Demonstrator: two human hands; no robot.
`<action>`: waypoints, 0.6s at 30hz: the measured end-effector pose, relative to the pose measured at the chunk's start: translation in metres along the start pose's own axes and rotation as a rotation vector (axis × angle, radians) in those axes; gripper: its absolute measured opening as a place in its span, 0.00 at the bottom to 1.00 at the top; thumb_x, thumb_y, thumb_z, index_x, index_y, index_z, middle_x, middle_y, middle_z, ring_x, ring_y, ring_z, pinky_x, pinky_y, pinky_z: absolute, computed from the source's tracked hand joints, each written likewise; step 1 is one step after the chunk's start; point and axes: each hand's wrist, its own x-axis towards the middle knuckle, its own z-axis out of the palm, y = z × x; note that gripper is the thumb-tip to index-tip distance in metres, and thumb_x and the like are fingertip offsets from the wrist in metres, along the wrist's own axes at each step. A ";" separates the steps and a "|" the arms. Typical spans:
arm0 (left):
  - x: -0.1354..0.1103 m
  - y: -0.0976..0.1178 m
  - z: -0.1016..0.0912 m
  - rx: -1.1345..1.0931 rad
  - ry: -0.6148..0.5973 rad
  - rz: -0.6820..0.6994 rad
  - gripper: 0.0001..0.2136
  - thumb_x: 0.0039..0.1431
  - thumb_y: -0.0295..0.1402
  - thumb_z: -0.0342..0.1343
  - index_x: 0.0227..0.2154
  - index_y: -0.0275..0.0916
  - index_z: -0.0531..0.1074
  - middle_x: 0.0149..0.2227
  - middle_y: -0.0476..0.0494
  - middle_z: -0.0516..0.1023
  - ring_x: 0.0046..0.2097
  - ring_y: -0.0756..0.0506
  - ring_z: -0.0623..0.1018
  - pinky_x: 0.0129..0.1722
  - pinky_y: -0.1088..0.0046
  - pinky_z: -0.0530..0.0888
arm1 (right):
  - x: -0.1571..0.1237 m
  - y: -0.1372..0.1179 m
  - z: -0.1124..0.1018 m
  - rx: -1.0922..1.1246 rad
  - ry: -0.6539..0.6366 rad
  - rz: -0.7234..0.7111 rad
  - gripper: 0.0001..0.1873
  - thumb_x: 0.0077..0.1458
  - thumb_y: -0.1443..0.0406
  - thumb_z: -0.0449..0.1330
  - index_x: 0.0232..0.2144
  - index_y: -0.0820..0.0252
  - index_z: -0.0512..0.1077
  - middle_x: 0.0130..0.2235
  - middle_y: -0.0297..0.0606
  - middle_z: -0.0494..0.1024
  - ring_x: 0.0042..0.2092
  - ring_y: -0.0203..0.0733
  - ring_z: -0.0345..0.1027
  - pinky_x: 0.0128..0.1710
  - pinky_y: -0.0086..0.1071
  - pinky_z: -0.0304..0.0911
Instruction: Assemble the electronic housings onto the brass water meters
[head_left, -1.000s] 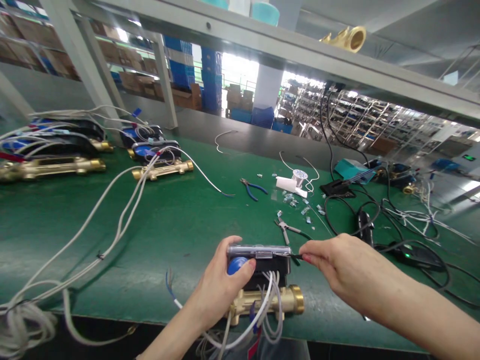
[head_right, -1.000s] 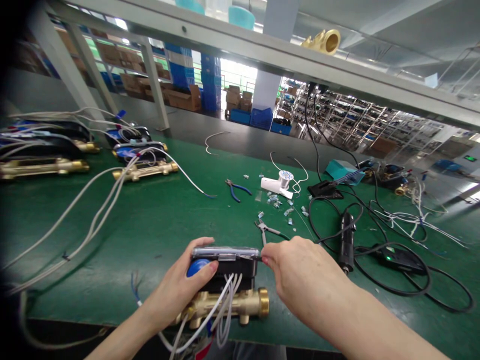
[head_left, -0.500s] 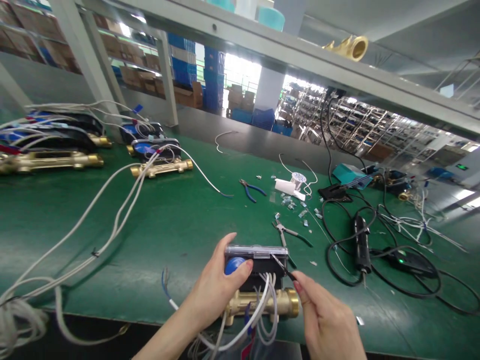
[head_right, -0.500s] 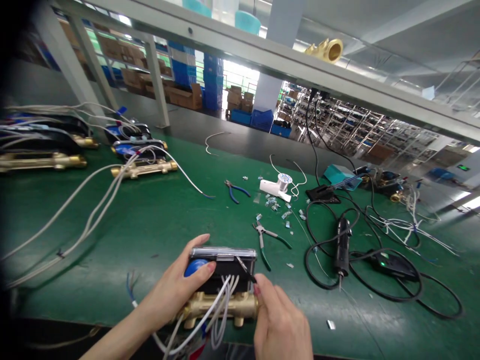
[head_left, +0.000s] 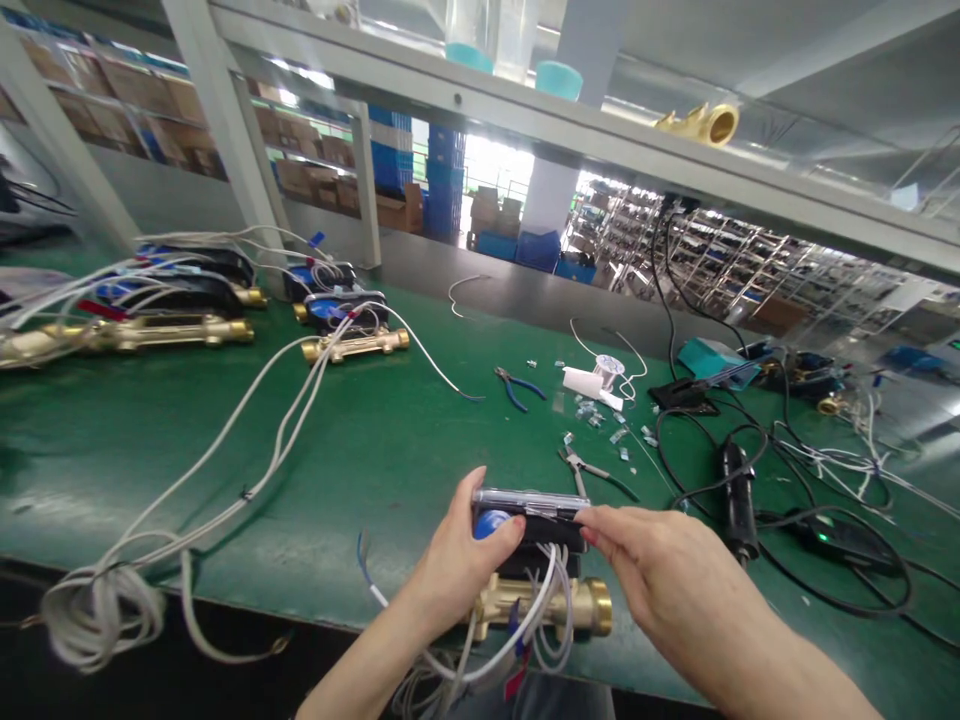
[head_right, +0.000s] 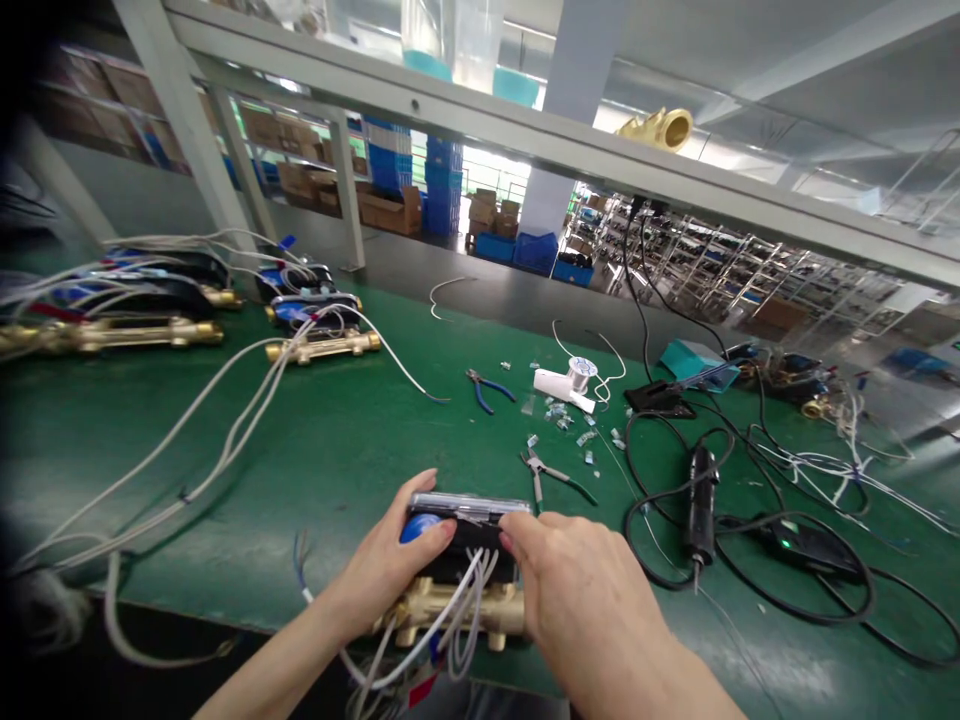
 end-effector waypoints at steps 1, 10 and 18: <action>0.000 0.000 0.000 -0.004 0.003 0.003 0.41 0.49 0.51 0.50 0.61 0.30 0.50 0.61 0.30 0.60 0.61 0.37 0.63 0.61 0.59 0.57 | 0.002 -0.001 -0.002 -0.012 -0.025 0.008 0.17 0.61 0.66 0.47 0.44 0.53 0.74 0.38 0.40 0.80 0.41 0.47 0.75 0.41 0.39 0.66; -0.001 0.000 0.002 -0.054 0.016 -0.015 0.41 0.48 0.49 0.53 0.61 0.30 0.50 0.61 0.29 0.60 0.61 0.36 0.63 0.61 0.57 0.57 | 0.017 -0.031 -0.019 -0.266 -0.153 0.086 0.13 0.59 0.68 0.49 0.36 0.51 0.73 0.31 0.37 0.79 0.32 0.50 0.76 0.24 0.34 0.59; -0.002 0.005 0.002 -0.079 0.001 -0.065 0.45 0.47 0.48 0.54 0.63 0.27 0.46 0.63 0.30 0.57 0.63 0.38 0.60 0.62 0.61 0.55 | -0.006 -0.030 0.022 -0.226 0.121 0.050 0.18 0.51 0.75 0.51 0.38 0.52 0.74 0.28 0.35 0.78 0.27 0.43 0.75 0.19 0.29 0.57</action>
